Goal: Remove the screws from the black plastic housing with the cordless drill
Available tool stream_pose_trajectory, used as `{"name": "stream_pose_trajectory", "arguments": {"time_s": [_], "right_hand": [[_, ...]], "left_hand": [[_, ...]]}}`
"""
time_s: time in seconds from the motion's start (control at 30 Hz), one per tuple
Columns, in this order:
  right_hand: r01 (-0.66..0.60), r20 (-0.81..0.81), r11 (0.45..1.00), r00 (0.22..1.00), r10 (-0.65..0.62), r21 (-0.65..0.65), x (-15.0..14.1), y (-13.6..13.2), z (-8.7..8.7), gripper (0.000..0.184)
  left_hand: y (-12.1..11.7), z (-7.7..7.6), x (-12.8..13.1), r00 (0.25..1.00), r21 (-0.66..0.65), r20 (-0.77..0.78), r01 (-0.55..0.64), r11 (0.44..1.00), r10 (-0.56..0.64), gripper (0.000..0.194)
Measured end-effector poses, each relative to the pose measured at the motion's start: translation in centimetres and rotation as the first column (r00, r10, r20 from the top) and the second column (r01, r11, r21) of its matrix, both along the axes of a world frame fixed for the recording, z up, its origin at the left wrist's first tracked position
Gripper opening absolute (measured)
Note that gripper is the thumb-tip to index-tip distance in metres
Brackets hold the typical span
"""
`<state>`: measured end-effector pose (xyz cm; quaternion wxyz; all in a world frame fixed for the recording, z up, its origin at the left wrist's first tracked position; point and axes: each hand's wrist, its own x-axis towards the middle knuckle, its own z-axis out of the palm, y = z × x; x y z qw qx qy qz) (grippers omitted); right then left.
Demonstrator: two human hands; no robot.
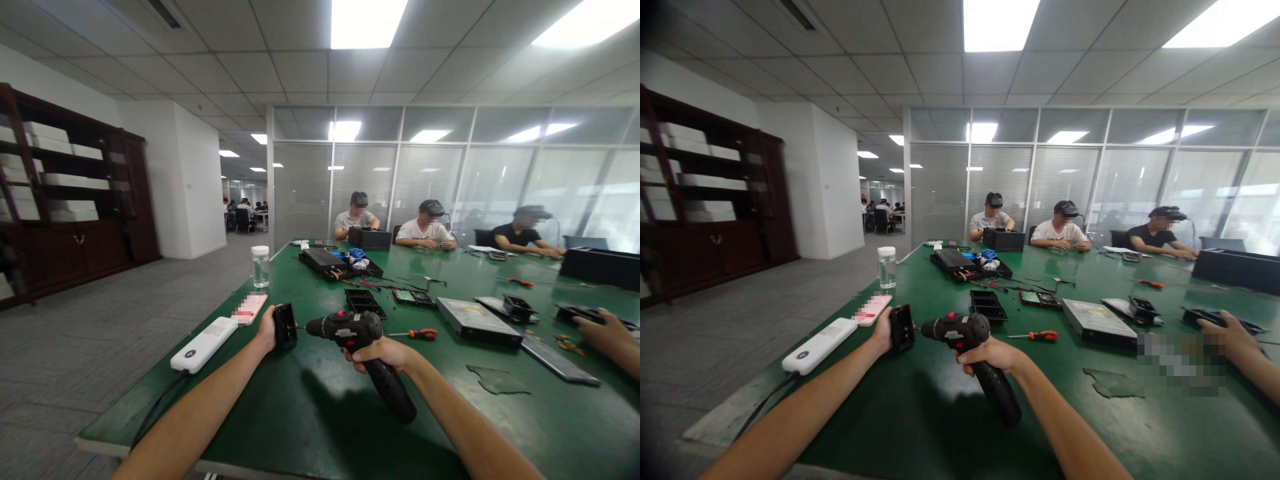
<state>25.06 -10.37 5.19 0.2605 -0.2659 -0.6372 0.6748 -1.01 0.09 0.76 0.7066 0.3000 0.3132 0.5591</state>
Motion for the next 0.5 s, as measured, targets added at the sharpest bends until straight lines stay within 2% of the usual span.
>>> {"name": "stream_pose_trajectory", "arguments": {"time_s": [0.27, 0.5], "right_hand": [[0.014, 0.006, 1.0, 1.0, -0.014, -0.02, -0.09, -0.07, 0.14, 0.031], [0.026, 0.008, 1.0, 1.0, -0.026, -0.015, -0.13, -0.06, 0.15, 0.031]], "left_hand": [[0.14, -0.07, -0.03, 1.0, 0.031, -0.015, 0.014, 0.999, -0.013, 0.033], [0.43, -0.32, -0.08, 1.0, -0.002, -0.004, 0.01, 1.0, -0.01, 0.034]]}}
